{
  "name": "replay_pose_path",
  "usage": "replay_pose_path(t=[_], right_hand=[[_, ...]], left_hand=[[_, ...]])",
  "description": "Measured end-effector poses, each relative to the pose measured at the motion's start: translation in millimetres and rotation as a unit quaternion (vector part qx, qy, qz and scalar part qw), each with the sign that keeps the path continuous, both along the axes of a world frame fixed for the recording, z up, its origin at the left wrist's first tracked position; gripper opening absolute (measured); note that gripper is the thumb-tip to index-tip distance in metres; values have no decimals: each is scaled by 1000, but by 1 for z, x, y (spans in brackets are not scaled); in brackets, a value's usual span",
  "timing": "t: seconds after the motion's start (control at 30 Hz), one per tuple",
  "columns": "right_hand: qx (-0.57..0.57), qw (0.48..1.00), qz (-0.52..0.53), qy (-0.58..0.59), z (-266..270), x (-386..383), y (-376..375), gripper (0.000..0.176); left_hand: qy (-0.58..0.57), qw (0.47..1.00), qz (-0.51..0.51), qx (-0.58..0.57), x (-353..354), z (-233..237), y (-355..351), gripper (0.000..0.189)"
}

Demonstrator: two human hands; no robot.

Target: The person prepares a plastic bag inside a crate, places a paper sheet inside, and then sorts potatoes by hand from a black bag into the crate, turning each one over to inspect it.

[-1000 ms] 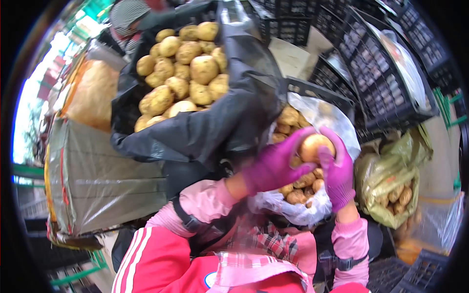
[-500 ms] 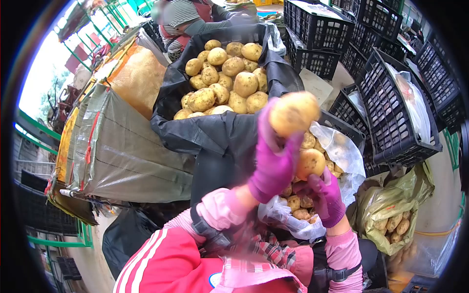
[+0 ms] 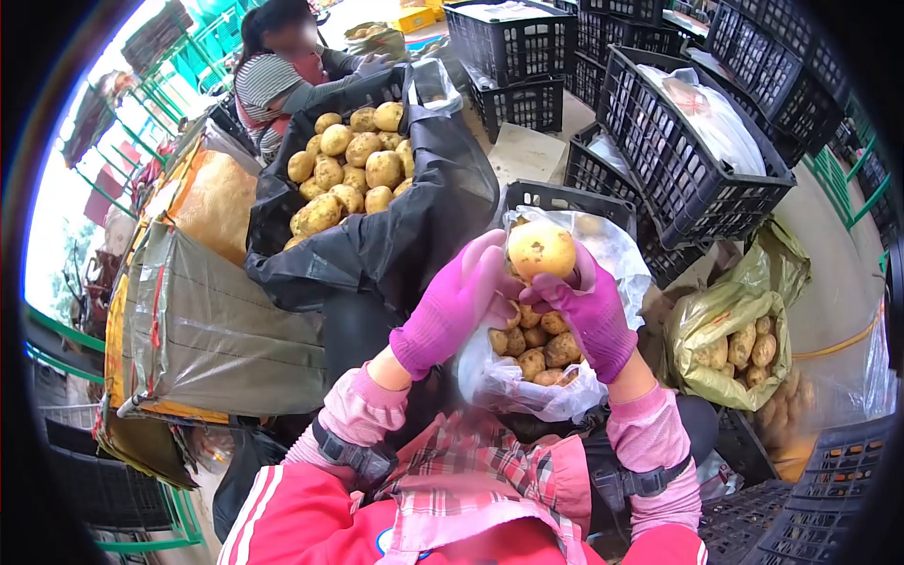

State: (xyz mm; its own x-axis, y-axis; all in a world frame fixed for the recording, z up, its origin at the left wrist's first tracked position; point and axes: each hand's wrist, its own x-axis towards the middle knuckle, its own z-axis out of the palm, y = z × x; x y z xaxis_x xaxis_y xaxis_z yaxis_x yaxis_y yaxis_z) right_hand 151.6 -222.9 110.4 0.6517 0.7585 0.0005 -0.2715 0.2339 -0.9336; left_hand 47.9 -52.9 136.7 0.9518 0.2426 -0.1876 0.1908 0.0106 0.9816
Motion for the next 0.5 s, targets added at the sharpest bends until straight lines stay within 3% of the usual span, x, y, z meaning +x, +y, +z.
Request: replay_pose_path(t=[0.03, 0.13, 0.23, 0.33, 0.37, 0.5], right_hand=[[6, 1000, -13, -11, -9, 1, 0, 68], [-48, 936, -111, -331, -17, -3, 0, 69], [5, 928, -111, -356, -18, 1, -3, 75], [61, 963, -81, -249, -6, -9, -4, 85], [37, 949, -84, -301, -11, -6, -3, 94], [-10, 926, -146, -348, -16, -9, 0, 87]], left_hand=[[18, 999, -4, 43, -1, 6, -6, 60], [42, 997, -66, -18, 2, 17, -11, 52], [-41, 993, 2, -114, 4, -3, -21, 51], [-130, 988, 29, -73, 2, 1, -31, 59], [-136, 990, 34, -29, 0, 0, -33, 55], [-185, 965, 41, 181, -5, -4, -36, 43]])
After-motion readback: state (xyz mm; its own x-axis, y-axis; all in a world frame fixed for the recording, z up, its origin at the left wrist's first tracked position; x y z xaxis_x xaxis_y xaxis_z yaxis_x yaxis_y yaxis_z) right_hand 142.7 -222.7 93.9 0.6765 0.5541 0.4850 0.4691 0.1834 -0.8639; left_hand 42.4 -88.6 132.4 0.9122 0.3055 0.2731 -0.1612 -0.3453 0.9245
